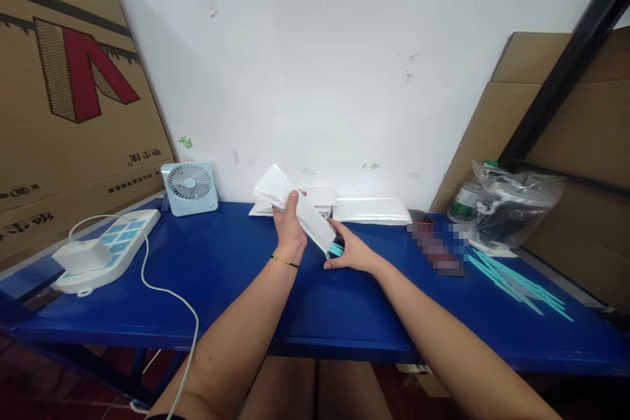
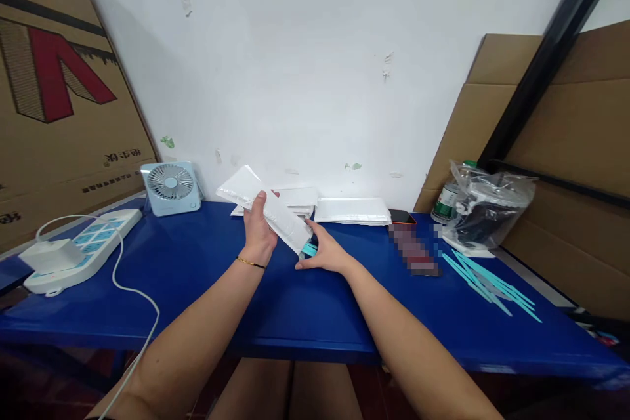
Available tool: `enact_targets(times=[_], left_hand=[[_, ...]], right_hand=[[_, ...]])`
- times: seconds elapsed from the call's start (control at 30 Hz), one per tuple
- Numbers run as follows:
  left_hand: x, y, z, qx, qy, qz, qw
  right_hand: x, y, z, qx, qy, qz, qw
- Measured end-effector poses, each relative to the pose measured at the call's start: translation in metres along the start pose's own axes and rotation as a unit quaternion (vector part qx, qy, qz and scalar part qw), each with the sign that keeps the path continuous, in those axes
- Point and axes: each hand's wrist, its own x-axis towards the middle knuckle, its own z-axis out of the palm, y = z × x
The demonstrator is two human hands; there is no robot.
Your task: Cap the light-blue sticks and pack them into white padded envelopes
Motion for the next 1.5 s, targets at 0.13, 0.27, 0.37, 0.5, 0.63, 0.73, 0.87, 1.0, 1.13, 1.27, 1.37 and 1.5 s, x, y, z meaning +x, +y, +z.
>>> enact_targets(times=[0.13, 0.27, 0.37, 0.5, 0.63, 0.73, 0.87, 1.0, 1.13, 1.27, 1.37, 1.5], left_hand=[[0.004, -0.002, -0.006, 0.043, -0.006, 0.025, 0.999], [0.015, 0.006, -0.012, 0.096, -0.033, 0.053, 0.993], [0.024, 0.019, -0.010, 0.129, -0.050, 0.083, 0.987], [0.030, 0.041, 0.001, 0.166, -0.110, 0.114, 0.973], [0.036, 0.065, 0.015, 0.197, -0.150, 0.152, 0.957], [0.043, 0.086, 0.022, 0.221, -0.177, 0.194, 0.939], [0.054, 0.111, 0.025, 0.288, -0.187, 0.260, 0.902], [0.065, 0.119, 0.010, 0.487, -0.194, 0.290, 0.801], [0.080, 0.112, -0.032, 0.759, -0.244, 0.196, 0.571], [0.092, 0.103, -0.082, 0.883, -0.344, -0.022, 0.319], [0.083, 0.093, -0.098, 0.872, -0.369, -0.091, 0.310], [0.048, 0.063, -0.090, 0.782, -0.487, 0.002, 0.389]], right_hand=[[-0.003, -0.001, 0.003, -0.142, 0.012, -0.010, 0.990], [-0.005, 0.003, 0.005, -0.260, -0.027, -0.030, 0.965], [-0.005, 0.005, 0.007, -0.277, -0.037, -0.030, 0.960], [-0.006, 0.003, 0.006, -0.280, -0.049, -0.023, 0.959], [-0.006, 0.002, 0.005, -0.285, -0.061, -0.014, 0.956], [-0.006, 0.003, 0.005, -0.292, -0.065, -0.014, 0.954], [-0.006, 0.003, 0.005, -0.293, -0.063, -0.024, 0.954], [-0.006, 0.000, 0.004, -0.307, -0.081, -0.025, 0.948], [-0.007, -0.007, 0.006, -0.312, -0.110, -0.023, 0.943], [-0.007, -0.009, -0.005, -0.279, -0.095, -0.011, 0.955], [-0.010, -0.001, -0.034, -0.199, -0.009, 0.026, 0.980], [-0.023, 0.016, -0.072, -0.115, -0.019, 0.081, 0.990]])
